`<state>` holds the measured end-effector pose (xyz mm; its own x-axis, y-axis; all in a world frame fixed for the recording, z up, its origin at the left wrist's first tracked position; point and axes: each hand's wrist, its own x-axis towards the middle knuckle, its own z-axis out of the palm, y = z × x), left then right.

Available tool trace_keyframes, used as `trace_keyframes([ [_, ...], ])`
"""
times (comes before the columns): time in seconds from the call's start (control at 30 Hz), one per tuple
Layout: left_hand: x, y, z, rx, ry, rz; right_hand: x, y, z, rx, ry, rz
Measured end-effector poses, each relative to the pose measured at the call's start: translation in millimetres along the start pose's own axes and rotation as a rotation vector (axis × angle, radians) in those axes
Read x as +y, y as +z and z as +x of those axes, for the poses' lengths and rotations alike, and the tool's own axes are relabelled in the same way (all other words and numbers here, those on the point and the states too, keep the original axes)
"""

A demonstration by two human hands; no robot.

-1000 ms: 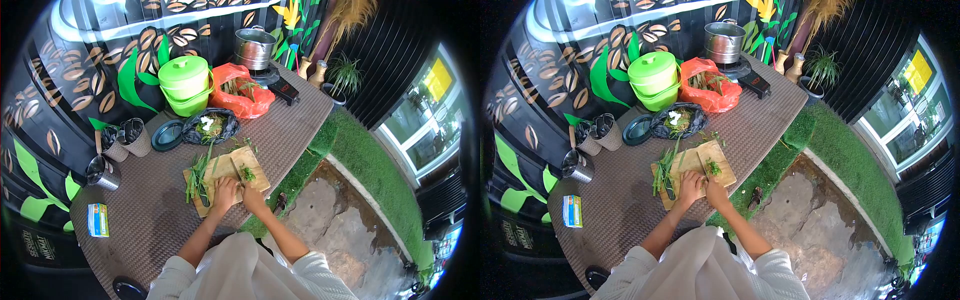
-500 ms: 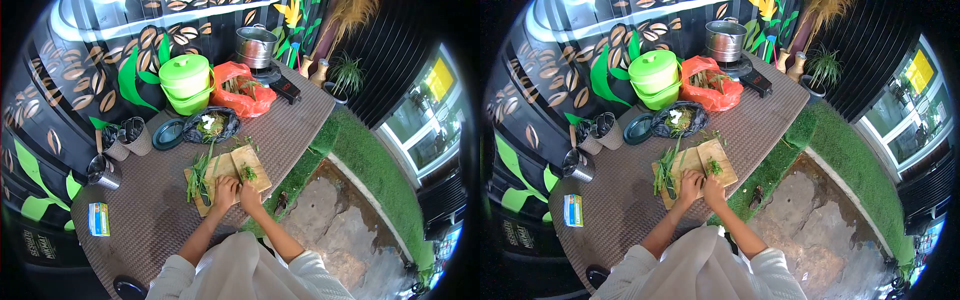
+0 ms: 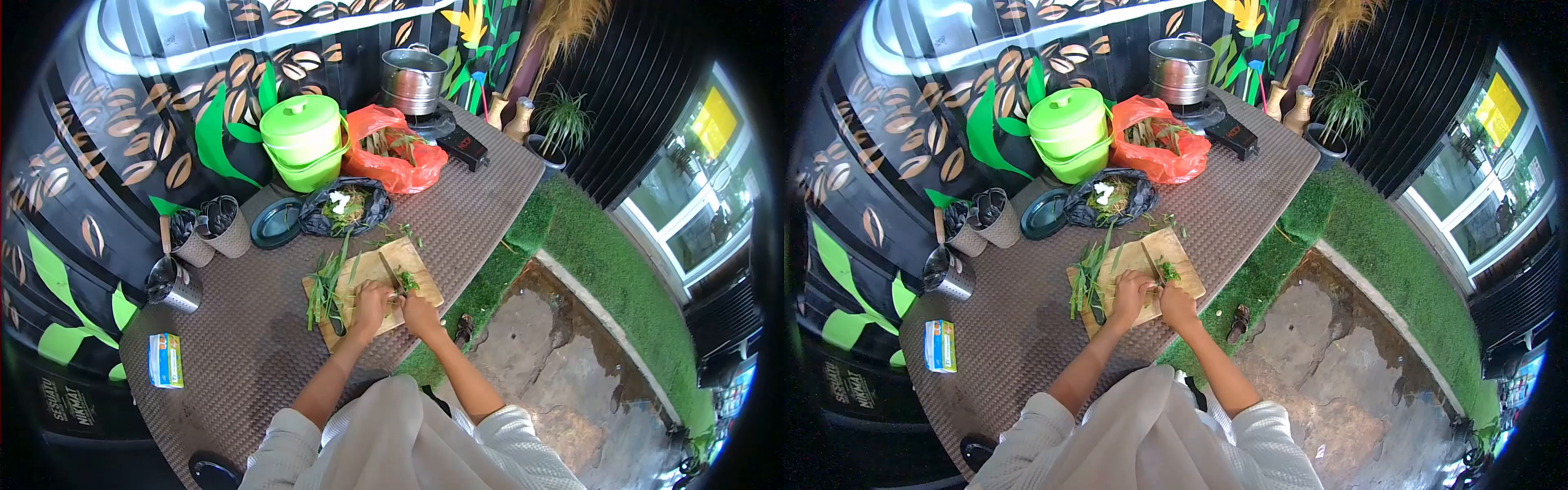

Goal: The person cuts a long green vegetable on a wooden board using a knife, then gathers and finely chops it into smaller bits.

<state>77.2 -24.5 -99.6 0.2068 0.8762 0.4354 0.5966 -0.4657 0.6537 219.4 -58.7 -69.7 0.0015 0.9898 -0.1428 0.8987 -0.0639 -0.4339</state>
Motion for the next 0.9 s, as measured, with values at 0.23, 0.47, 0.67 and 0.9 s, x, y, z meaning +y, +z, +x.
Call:
trace_keyframes([
  [0.23, 0, 0, -3, 0.020, -0.003, -0.006, -16, 15, -15, 0.022, 0.094, 0.022],
  [0.47, 6, -7, -9, -0.017, 0.050, 0.066, -4, 16, 4, 0.045, 0.037, 0.058],
  [0.67, 5, -6, -5, -0.033, -0.009, 0.002, -13, 24, -9, 0.091, 0.073, 0.054],
  [0.9, 1, -4, -3, 0.020, -0.033, -0.072, -6, 23, -10, 0.184, -0.102, 0.062],
])
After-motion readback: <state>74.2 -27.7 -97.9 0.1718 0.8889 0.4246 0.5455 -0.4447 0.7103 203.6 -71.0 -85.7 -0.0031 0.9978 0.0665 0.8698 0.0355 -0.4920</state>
